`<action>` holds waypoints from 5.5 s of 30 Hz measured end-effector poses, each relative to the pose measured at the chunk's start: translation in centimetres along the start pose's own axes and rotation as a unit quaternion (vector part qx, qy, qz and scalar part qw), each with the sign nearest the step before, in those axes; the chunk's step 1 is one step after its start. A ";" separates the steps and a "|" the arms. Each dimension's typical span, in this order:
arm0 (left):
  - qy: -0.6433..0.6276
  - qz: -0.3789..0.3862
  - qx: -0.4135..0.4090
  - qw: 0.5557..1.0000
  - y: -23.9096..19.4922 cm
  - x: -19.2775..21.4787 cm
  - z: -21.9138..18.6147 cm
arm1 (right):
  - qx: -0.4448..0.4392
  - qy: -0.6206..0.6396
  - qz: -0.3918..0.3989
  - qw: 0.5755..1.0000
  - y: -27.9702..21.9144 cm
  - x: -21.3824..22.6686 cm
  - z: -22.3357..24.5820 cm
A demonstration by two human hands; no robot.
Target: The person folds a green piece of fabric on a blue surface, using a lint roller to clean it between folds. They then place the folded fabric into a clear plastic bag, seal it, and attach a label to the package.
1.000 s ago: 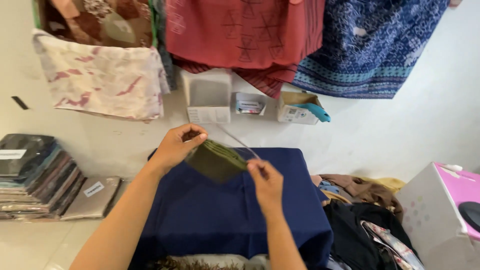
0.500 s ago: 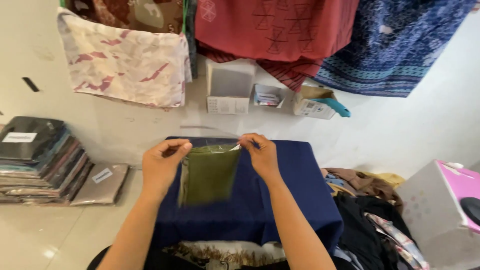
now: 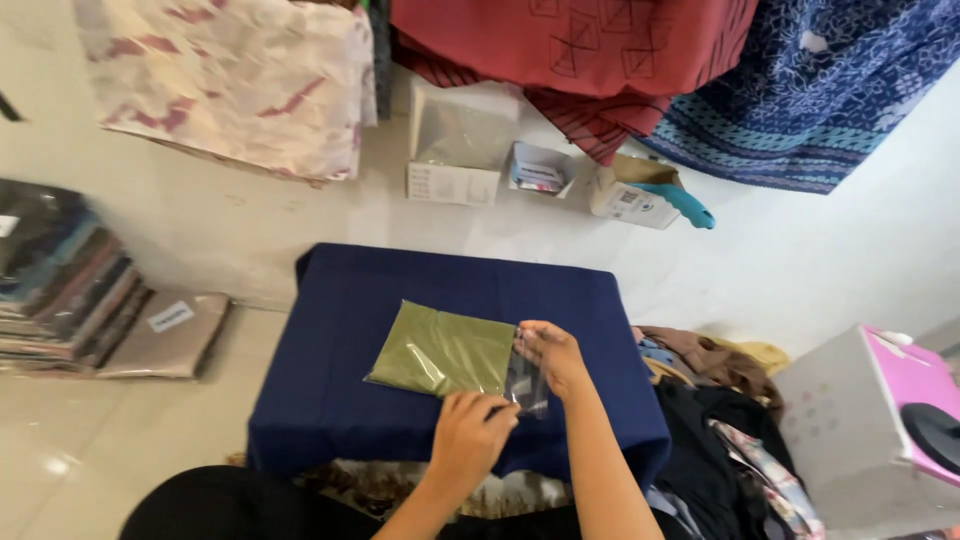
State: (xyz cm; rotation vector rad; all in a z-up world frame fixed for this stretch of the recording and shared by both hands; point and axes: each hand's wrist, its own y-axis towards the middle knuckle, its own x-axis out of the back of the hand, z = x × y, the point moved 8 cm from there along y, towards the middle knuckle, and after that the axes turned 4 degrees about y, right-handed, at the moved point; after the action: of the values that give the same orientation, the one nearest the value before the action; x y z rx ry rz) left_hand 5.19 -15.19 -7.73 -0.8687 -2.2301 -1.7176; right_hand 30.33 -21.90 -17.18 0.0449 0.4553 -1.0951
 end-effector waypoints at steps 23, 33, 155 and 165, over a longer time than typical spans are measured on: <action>0.156 0.366 0.189 0.898 1.1 -5.0 16.7 | 0.182 -0.740 0.014 0.647 -5.6 -9.7 -1.6; 0.126 0.392 0.226 0.883 0.5 -5.6 17.7 | 0.100 -0.774 0.022 0.624 -5.1 -9.4 -2.4; 0.474 0.104 -0.076 0.871 37.0 -16.6 13.6 | 0.320 -0.243 -0.200 0.894 -7.9 7.8 8.6; 0.263 0.228 -0.053 0.936 34.8 -14.9 11.7 | 0.336 -0.219 -0.201 0.894 -7.9 8.0 8.7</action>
State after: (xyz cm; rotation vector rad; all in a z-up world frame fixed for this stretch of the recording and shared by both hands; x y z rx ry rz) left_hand 38.85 -3.86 9.83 -0.7546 -1.4681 -1.6093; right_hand 29.44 -34.56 -10.85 0.3179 -0.3574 -1.5841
